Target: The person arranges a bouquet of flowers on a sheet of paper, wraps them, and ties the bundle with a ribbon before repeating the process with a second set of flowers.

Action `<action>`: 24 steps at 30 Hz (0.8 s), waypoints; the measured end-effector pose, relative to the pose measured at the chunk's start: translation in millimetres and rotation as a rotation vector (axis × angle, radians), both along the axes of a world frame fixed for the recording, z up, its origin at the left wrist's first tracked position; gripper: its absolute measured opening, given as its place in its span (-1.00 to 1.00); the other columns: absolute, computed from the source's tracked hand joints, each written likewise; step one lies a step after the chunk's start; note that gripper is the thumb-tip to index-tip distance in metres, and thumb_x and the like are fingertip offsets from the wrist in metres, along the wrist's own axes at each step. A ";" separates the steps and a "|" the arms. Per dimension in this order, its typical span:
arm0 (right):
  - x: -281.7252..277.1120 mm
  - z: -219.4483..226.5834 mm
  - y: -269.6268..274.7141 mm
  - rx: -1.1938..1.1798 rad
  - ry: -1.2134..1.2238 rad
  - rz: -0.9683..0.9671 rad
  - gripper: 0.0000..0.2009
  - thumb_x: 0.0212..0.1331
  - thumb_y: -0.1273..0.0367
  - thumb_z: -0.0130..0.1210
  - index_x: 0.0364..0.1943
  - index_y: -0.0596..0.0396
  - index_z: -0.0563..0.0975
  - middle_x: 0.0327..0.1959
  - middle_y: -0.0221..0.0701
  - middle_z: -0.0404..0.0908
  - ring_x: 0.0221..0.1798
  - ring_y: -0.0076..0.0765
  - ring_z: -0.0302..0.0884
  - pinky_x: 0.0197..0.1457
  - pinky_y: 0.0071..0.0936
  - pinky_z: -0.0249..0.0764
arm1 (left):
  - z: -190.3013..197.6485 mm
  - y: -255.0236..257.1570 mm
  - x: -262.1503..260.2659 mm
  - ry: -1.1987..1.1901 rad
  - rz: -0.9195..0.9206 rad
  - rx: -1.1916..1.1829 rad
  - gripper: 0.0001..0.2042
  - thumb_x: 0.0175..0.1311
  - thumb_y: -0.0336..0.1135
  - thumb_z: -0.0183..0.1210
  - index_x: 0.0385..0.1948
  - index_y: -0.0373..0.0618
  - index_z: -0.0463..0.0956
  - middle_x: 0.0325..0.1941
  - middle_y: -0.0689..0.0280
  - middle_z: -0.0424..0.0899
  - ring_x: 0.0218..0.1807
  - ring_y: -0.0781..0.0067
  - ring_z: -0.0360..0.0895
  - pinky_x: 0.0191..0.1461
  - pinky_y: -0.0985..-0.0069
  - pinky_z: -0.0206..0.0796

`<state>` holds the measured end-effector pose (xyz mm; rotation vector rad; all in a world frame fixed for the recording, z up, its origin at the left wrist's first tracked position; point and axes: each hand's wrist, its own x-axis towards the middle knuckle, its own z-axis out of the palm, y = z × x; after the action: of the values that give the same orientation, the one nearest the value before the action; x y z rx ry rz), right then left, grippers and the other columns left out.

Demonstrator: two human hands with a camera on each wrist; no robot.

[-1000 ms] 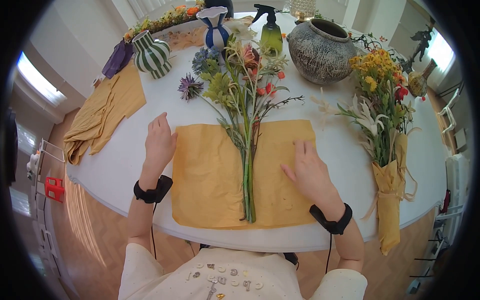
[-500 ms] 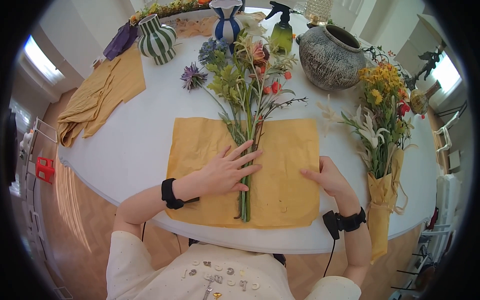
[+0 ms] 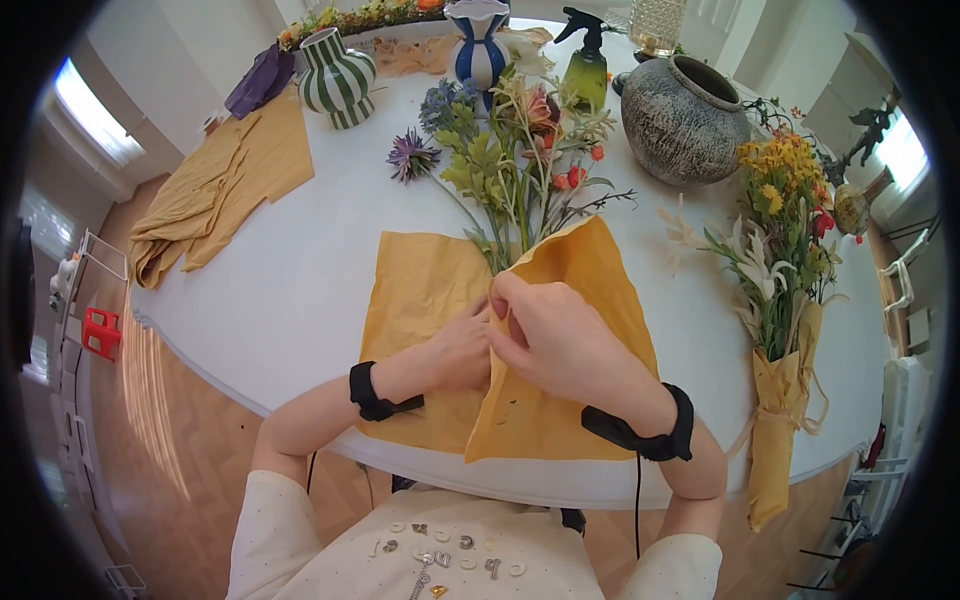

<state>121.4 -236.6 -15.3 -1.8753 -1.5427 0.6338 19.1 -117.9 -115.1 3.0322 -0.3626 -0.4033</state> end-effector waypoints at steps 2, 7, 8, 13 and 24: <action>17.2 11.8 -19.1 0.127 -0.140 -0.272 -0.76 0.02 0.39 0.07 -0.30 0.21 0.32 -0.46 -0.23 0.44 -0.36 -0.19 0.43 -0.31 -0.37 0.36 | -9.1 -2.0 -0.8 -0.205 0.028 -0.142 -0.41 0.04 -0.07 0.11 0.13 -0.10 0.22 0.27 0.28 0.17 0.37 0.22 -0.07 0.16 0.14 0.10; 84.9 -45.5 -80.9 0.128 -0.482 -0.540 -0.46 0.06 0.34 0.09 0.08 0.27 0.15 0.02 -0.03 0.29 0.11 -0.12 0.25 0.07 -0.37 0.28 | -14.6 -1.2 -0.4 -0.320 0.039 -0.226 -0.29 0.01 0.06 0.12 0.17 -0.16 0.15 0.38 0.28 -0.06 0.42 0.16 -0.24 0.19 0.16 0.06; 91.9 -57.9 -92.2 -0.007 -0.093 -0.584 -0.36 0.05 0.32 0.12 0.15 0.28 0.04 0.07 0.00 0.22 0.17 -0.12 0.17 0.15 -0.36 0.21 | -15.4 -1.4 -0.5 -0.320 0.043 -0.229 -0.30 0.01 0.06 0.11 0.17 -0.15 0.16 0.38 0.28 -0.04 0.41 0.16 -0.22 0.20 0.16 0.05; 107.4 -85.7 -118.9 -0.232 0.500 -0.681 -0.15 -0.01 0.30 0.21 0.23 0.27 -0.15 0.18 0.03 0.10 0.20 -0.16 0.16 0.16 -0.33 0.24 | -18.8 -1.1 0.3 -0.323 0.045 -0.241 -0.31 0.02 0.07 0.11 0.17 -0.12 0.16 0.37 0.27 -0.03 0.41 0.16 -0.19 0.20 0.15 0.03; 70.5 -20.9 -66.6 -0.179 0.898 -0.402 -0.61 -0.03 0.53 0.08 -0.04 0.28 0.37 -0.08 -0.29 0.49 -0.12 -0.48 0.50 -0.07 -0.55 0.44 | -21.6 -1.2 1.2 -0.339 0.036 -0.228 -0.31 0.04 0.09 0.08 0.17 -0.12 0.15 0.37 0.26 -0.03 0.40 0.11 -0.20 0.20 0.13 0.00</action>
<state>191.9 -303.2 -36.2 -1.5876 -0.5331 1.2207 20.3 -119.0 -136.7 2.8688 -0.3433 0.1491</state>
